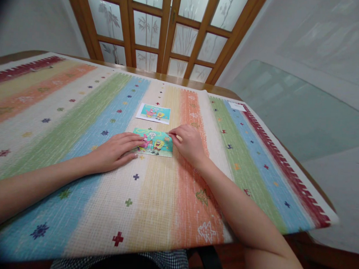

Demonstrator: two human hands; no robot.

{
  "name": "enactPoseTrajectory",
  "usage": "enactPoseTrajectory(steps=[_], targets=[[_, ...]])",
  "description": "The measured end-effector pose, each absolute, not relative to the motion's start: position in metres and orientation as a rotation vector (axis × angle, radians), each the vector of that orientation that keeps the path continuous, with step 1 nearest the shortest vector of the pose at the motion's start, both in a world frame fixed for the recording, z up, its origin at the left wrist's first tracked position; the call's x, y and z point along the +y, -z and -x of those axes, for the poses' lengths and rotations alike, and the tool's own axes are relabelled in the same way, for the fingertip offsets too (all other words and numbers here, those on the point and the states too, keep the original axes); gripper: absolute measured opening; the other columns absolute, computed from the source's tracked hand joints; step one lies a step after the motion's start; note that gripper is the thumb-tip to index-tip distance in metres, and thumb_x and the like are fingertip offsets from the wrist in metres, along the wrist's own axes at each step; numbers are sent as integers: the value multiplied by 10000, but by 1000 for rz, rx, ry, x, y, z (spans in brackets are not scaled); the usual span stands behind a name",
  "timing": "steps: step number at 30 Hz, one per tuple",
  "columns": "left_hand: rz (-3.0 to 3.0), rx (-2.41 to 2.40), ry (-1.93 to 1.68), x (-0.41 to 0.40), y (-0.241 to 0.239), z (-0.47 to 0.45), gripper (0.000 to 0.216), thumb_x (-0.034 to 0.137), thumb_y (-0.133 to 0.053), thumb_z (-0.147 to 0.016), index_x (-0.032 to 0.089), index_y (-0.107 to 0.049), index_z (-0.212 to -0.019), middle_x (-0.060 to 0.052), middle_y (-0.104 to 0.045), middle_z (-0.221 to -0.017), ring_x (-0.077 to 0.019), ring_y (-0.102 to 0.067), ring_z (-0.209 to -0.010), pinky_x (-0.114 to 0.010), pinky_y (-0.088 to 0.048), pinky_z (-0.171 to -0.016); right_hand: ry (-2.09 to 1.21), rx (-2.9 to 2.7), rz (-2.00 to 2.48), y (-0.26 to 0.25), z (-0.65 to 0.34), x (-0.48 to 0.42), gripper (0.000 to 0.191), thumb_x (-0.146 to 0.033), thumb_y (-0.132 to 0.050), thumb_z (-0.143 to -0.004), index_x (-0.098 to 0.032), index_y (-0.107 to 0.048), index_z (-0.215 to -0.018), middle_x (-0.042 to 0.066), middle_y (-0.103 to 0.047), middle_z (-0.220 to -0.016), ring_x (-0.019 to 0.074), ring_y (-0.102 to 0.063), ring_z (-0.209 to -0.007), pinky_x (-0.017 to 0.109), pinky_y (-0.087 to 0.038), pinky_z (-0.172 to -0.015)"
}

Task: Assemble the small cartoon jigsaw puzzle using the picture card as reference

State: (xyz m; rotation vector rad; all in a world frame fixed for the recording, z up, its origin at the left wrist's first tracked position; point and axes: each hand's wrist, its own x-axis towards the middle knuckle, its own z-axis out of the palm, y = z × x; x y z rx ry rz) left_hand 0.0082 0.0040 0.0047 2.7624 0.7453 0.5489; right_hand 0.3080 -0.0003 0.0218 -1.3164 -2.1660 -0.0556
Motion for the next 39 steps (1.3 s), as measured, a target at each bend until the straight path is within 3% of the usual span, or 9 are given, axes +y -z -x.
enactPoseTrajectory(steps=[6, 12, 20, 28, 39], targets=[[-2778, 755, -423, 6, 3, -8, 489, 368, -448, -1037, 224, -404, -1503, -84, -490, -1522, -229, -427, -1418, -440, -320, -1190, 454, -2524, 1339, -19, -319, 2, 272, -273, -493, -998, -220, -737, -891, 86, -714, -860, 253, -567, -865, 404, -343, -782], [-2809, 753, -384, 6, 1, -8, 479, 381, -408, -1048, 186, -433, -1485, -85, -502, -1514, -227, -441, -1408, -429, -325, -1191, 552, -2650, 1246, -18, -315, 0, 236, -217, -499, -995, -209, -724, -922, 72, -708, -862, 231, -544, -854, 386, -301, -782], [-2816, 755, -383, 6, 1, -9, 480, 398, -395, -1051, 189, -441, -1481, -75, -494, -1522, -216, -432, -1415, -414, -305, -1204, 307, -2620, 1170, -11, -324, 8, 236, -274, -532, -995, -232, -763, -973, 60, -739, -912, 214, -577, -871, 372, -319, -788], [-2796, 745, -406, 6, 2, -9, 470, 399, -397, -1049, 196, -449, -1470, -84, -505, -1512, -222, -441, -1411, -429, -317, -1195, 3, -2466, 1259, -7, -328, 16, 219, -368, -616, -947, -227, -769, -1013, 94, -732, -946, 233, -624, -877, 376, -446, -808], [-2811, 748, -392, 6, 2, -9, 480, 396, -385, -1051, 188, -440, -1480, -81, -493, -1522, -223, -432, -1416, -431, -313, -1198, -61, -2428, 1332, -1, -315, 13, 252, -323, -563, -969, -224, -786, -1030, 114, -664, -941, 241, -592, -884, 394, -468, -797]])
